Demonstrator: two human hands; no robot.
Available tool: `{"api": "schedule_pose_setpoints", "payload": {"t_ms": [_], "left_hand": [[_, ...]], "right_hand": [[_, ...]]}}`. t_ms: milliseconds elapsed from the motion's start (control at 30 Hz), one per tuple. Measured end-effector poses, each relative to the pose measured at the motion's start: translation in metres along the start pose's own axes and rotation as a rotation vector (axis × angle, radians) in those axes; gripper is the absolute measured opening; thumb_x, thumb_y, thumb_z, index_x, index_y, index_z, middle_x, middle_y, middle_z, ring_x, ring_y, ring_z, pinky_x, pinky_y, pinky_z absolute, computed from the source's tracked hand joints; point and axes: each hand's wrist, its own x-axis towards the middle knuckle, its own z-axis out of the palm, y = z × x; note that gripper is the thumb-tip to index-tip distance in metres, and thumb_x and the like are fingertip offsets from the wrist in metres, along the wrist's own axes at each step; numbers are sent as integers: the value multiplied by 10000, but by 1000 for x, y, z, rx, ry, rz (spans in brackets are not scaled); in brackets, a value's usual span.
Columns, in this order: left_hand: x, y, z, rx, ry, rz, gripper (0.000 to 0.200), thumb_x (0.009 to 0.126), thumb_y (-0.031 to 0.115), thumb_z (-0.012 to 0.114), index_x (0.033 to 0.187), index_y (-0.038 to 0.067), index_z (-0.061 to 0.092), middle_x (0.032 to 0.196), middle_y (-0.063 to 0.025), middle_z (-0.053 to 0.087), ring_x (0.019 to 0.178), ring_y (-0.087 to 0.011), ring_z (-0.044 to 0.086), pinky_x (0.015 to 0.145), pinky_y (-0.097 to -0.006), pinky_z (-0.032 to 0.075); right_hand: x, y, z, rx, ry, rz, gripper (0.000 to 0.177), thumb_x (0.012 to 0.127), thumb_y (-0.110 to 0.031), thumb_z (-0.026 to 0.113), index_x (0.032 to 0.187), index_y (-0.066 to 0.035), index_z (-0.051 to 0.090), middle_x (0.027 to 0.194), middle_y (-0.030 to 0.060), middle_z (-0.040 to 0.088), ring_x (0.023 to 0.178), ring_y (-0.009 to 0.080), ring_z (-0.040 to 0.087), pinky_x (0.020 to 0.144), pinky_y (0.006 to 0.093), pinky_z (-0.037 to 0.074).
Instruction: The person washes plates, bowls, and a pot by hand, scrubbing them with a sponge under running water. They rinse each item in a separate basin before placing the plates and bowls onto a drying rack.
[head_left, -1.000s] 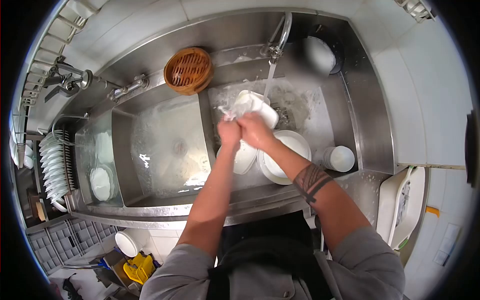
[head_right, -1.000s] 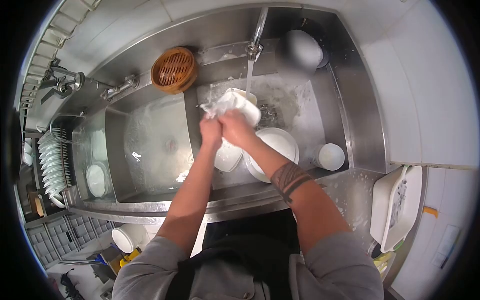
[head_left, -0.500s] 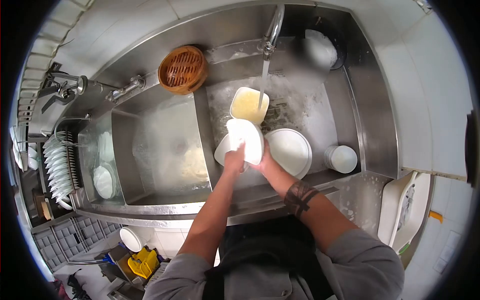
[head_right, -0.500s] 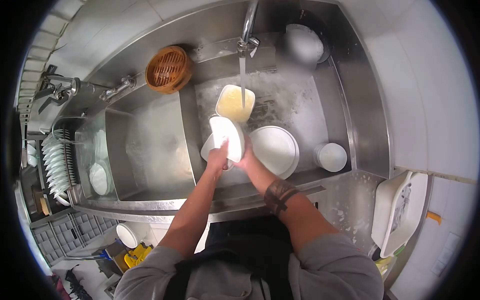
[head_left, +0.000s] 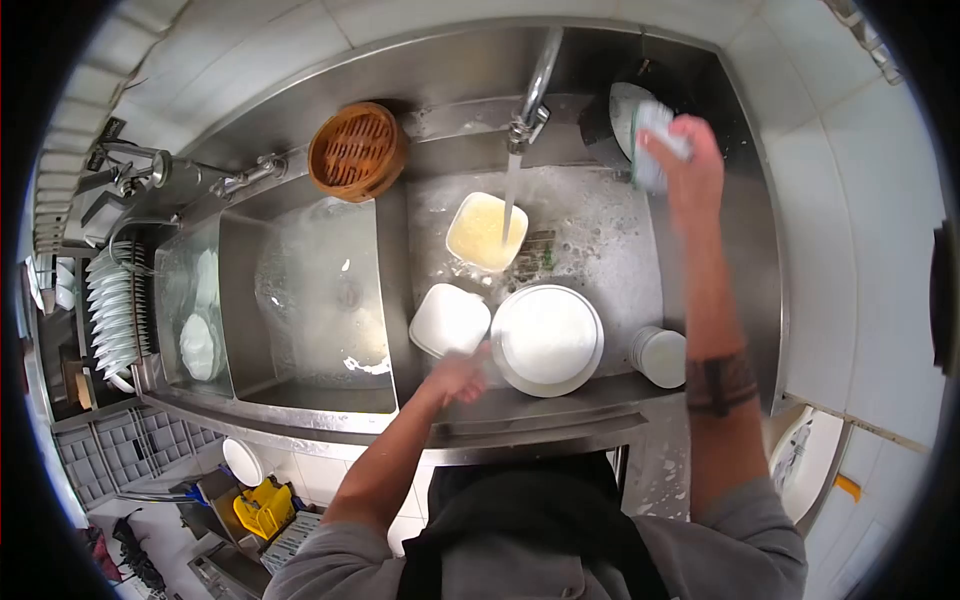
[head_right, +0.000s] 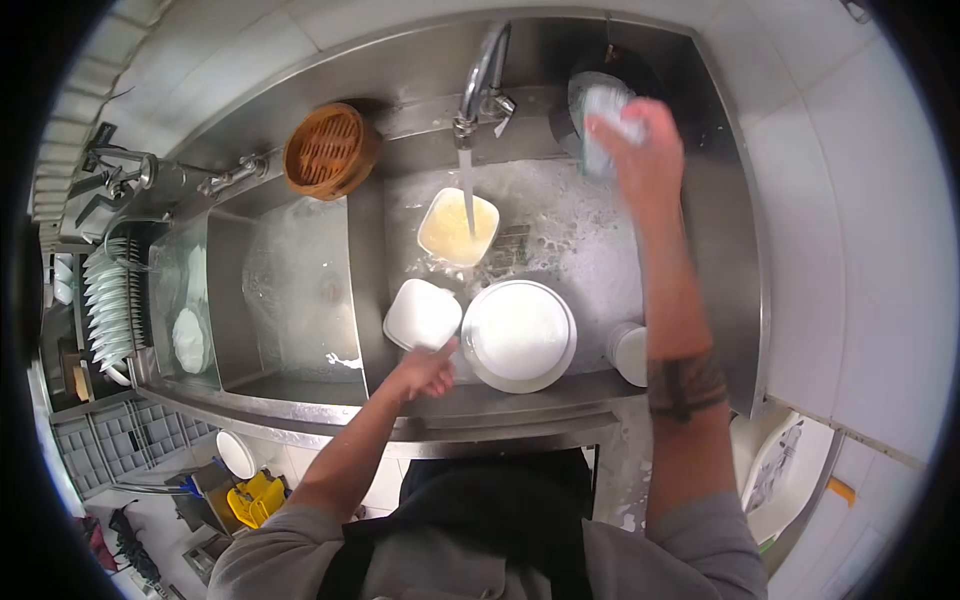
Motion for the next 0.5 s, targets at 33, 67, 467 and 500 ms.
{"api": "schedule_pose_setpoints", "payload": {"t_ms": [33, 67, 467, 500], "left_hand": [[21, 22, -2, 239, 253, 285, 659, 990, 635, 557, 1023, -6, 706, 757, -164, 699, 707, -318, 690, 719, -427, 573], [42, 43, -4, 529, 595, 488, 569, 949, 548, 686, 1048, -12, 714, 783, -178, 703, 812, -378, 708, 811, -462, 575], [90, 250, -46, 806, 611, 44, 1206, 701, 700, 792, 1680, 268, 235, 1745, -185, 119, 1586, -425, 176, 1156, -708, 325], [106, 247, -59, 810, 611, 49, 1206, 701, 700, 792, 1680, 268, 235, 1745, -185, 119, 1586, -425, 176, 1156, -708, 325]], "right_hand": [[27, 1, -4, -327, 49, -115, 500, 809, -273, 865, 1180, -44, 622, 1032, 113, 704, 1012, 248, 694, 903, 393, 560], [47, 2, -2, -330, 41, -113, 500, 809, -273, 865, 1180, -44, 622, 1032, 113, 704, 1012, 248, 694, 903, 393, 560], [90, 43, 13, -839, -336, 161, 504, 851, -203, 602, 1328, -50, 655, 1226, 234, 718, 1109, 395, 706, 985, 420, 548], [77, 41, 2, -587, -248, 72, 442, 856, -179, 615, 1272, -51, 693, 1177, 219, 732, 1090, 374, 715, 955, 416, 554]]}}
